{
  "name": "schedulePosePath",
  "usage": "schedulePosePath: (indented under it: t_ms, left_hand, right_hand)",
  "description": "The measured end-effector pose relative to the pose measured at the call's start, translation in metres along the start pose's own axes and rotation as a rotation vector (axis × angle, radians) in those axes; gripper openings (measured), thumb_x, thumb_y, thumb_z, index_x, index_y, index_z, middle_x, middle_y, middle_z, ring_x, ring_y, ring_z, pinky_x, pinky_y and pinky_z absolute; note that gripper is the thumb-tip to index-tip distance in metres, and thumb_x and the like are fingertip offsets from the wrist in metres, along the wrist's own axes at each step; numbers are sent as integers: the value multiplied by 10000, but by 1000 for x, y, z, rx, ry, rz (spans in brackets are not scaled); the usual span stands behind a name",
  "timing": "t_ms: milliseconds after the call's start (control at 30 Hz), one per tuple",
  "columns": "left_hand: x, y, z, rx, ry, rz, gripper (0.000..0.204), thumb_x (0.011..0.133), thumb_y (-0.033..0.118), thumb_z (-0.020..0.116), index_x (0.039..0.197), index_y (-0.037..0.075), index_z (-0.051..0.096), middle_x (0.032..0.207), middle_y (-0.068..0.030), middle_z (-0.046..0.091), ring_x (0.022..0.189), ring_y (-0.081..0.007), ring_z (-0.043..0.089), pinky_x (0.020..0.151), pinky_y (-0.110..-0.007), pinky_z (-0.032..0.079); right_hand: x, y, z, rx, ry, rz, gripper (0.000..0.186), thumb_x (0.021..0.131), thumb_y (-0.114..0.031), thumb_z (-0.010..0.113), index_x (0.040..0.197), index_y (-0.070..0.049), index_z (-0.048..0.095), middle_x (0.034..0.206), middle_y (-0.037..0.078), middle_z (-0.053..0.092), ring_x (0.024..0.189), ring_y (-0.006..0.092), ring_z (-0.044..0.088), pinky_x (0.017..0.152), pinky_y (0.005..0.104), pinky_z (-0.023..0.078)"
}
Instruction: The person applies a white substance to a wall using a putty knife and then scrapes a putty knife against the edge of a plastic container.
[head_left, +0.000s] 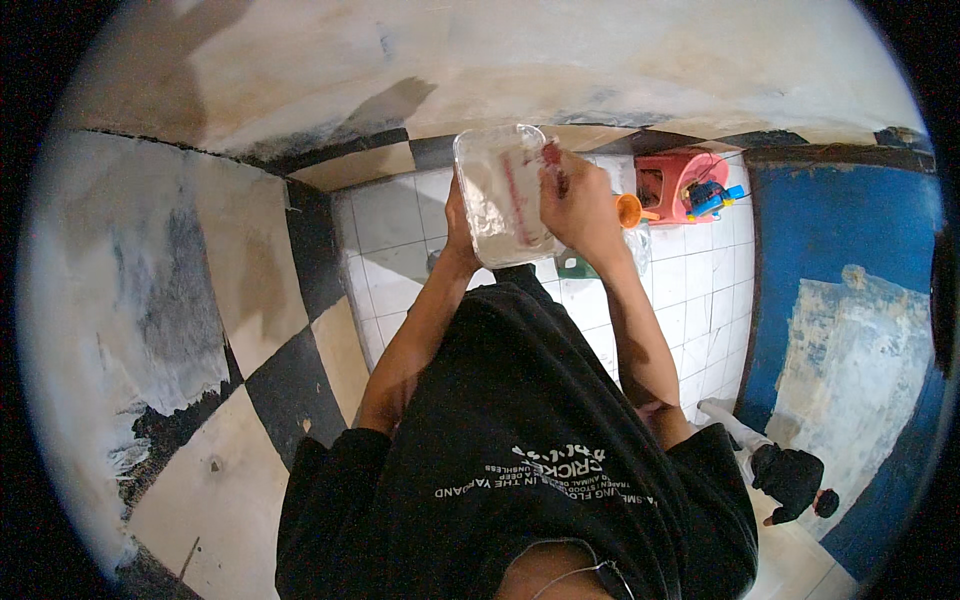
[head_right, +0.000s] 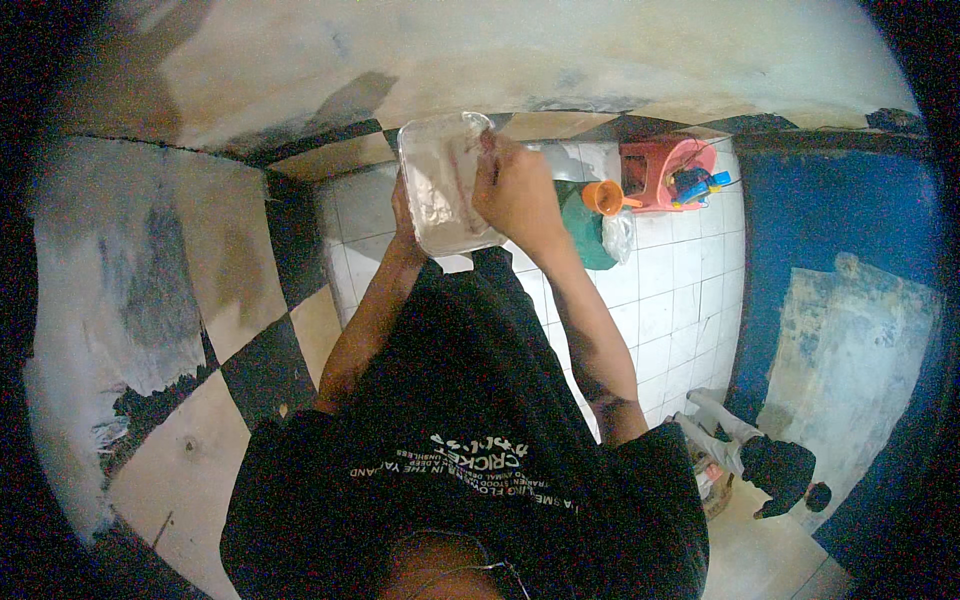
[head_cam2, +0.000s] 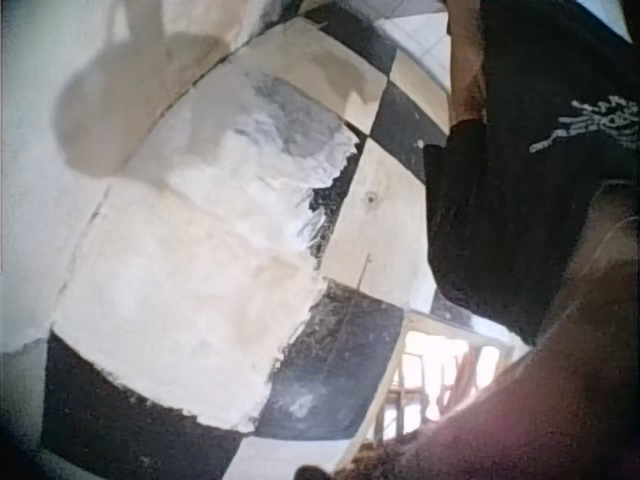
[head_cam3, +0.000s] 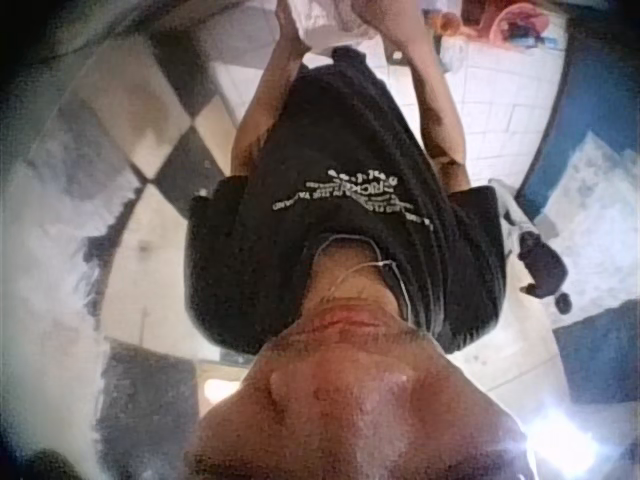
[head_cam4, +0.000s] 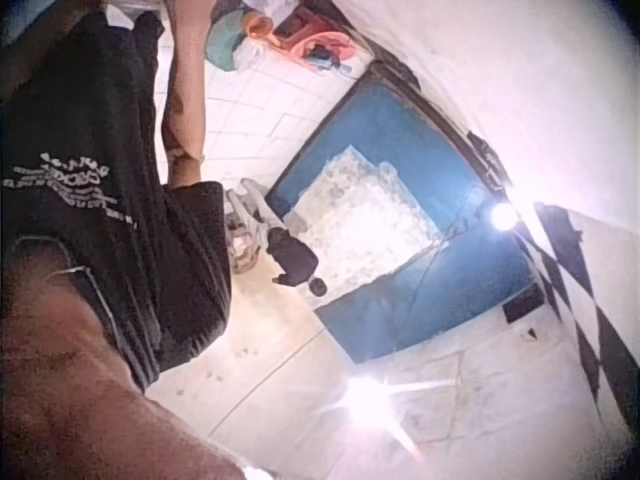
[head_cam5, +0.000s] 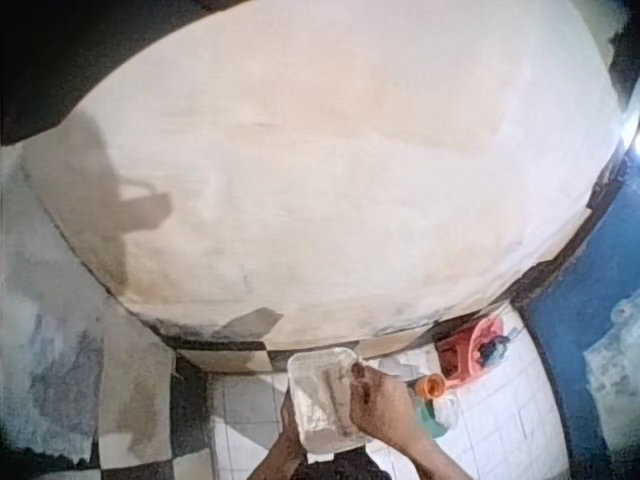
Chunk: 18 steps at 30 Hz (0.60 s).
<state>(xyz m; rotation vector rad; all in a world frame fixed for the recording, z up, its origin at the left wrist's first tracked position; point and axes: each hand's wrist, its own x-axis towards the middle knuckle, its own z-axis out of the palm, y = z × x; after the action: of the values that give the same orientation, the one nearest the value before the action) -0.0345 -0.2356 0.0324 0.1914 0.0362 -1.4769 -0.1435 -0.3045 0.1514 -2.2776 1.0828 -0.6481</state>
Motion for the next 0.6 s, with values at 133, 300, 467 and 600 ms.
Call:
schedulePosePath:
  t_ms: [133,300,467,600]
  left_hand:
    - [5,-4,-16,162,15,98,621,927,542,274,1320,82,411,1266,-119,504,1132,-275,519,973,-436,420]
    - [4,1,2,-70,-96,-75,648,913,574,289,1322,88,415,1267,-112,506,1125,-272,522,962,-427,423]
    - [-2,-1,14,40,27,-15,645,915,567,293,1332,88,407,1258,-113,515,1122,-281,523,951,-435,431]
    - [-6,1,9,33,-21,-52,639,917,561,293,1331,87,408,1260,-114,513,1115,-280,527,944,-433,438]
  right_hand:
    - [4,-4,0,-52,53,-17,123,783,-62,564,848,42,574,651,259,562,607,420,574,531,434,448]
    - [-4,-16,23,-142,49,-17,130,768,-49,547,861,37,573,636,264,565,609,430,575,551,470,464]
    - [5,-3,26,-195,64,45,137,754,-52,536,859,31,566,654,267,566,622,445,563,569,502,454]
    - [5,0,9,-193,19,-4,109,763,-47,528,840,25,554,670,268,566,630,443,560,559,497,449]
